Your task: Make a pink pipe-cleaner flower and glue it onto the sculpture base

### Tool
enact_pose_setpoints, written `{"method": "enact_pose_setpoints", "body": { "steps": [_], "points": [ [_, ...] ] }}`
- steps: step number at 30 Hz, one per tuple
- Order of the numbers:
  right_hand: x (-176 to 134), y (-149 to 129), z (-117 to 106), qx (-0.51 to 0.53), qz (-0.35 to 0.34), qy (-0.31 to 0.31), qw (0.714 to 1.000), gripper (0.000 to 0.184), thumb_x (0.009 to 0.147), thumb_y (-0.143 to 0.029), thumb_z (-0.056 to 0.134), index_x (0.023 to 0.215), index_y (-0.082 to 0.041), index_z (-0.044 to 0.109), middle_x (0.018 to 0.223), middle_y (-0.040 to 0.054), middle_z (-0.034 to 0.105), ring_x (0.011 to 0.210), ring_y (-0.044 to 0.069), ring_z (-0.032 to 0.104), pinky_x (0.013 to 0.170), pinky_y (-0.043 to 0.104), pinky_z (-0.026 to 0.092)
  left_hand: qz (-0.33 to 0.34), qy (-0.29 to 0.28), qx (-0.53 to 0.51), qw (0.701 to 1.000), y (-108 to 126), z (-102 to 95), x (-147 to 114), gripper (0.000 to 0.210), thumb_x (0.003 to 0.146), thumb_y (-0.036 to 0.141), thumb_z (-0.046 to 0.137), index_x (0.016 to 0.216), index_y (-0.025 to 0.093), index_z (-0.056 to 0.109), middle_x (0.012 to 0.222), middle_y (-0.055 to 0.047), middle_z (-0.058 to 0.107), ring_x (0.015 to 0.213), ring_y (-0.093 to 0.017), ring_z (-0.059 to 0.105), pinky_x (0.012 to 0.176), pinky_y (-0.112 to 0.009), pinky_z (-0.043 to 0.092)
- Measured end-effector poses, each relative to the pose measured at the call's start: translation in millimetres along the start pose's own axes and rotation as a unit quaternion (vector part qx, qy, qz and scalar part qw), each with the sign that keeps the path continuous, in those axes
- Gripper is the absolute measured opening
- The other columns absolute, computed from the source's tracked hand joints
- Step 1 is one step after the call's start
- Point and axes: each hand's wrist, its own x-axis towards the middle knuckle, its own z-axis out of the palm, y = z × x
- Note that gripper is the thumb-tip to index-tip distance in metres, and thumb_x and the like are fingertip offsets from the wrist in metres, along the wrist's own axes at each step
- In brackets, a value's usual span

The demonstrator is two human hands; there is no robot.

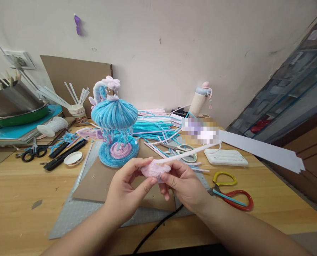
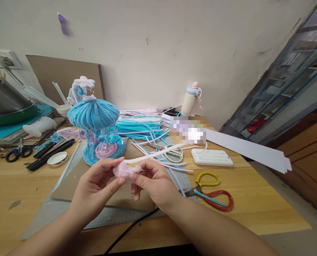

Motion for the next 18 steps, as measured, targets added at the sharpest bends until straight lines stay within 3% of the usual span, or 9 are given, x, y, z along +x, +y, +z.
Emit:
{"method": "enact_pose_setpoints", "body": {
  "steps": [3,7,13,18],
  "points": [
    [-0.2,-2.0,0.8,-0.020,0.001,-0.007,1.000,0.030,0.075,-0.039,0.079,0.088,-0.017,0.065,0.060,-0.0028,0.062,0.048,0.009,0.056,0.040,0.019,0.048,-0.034,-0.010,-0.071,0.997,1.6,2.1,2.2,0.028,0.072,0.017,0.079,0.098,0.022,0.071,0.088,-0.002,0.071,0.079,-0.015,0.068,0.072,-0.024,0.055],
    [-2.0,-7.1,-0.1,-0.032,-0.052,0.028,0.998,0.041,0.070,-0.041,0.082,0.101,-0.022,0.062,0.083,0.0003,0.065,0.060,0.010,0.057,0.043,0.017,0.046,-0.115,-0.040,-0.169,0.978,1.4,1.5,6.4,0.026,0.070,0.018,0.081,0.094,0.020,0.069,0.086,-0.002,0.073,0.075,-0.014,0.068,0.065,-0.022,0.056],
    [-3.8,-15.1,-6.8,-0.058,-0.131,0.047,0.988,0.018,0.084,-0.039,0.070,0.090,-0.022,0.067,0.076,-0.0005,0.059,0.058,0.009,0.050,0.048,0.019,0.041,-0.158,-0.085,-0.219,0.959,-3.9,-1.1,6.6,0.028,0.069,0.014,0.082,0.095,0.019,0.071,0.090,-0.004,0.075,0.077,-0.015,0.068,0.066,-0.022,0.056],
    [-4.0,-17.1,-8.1,-0.098,-0.157,0.040,0.982,0.015,0.086,-0.036,0.069,0.084,-0.022,0.071,0.080,0.0006,0.058,0.057,0.009,0.050,0.047,0.021,0.039,-0.158,-0.095,-0.230,0.956,-5.2,-2.4,6.4,0.028,0.071,0.014,0.081,0.096,0.020,0.072,0.095,-0.004,0.075,0.080,-0.015,0.069,0.066,-0.020,0.055]
  ]
}}
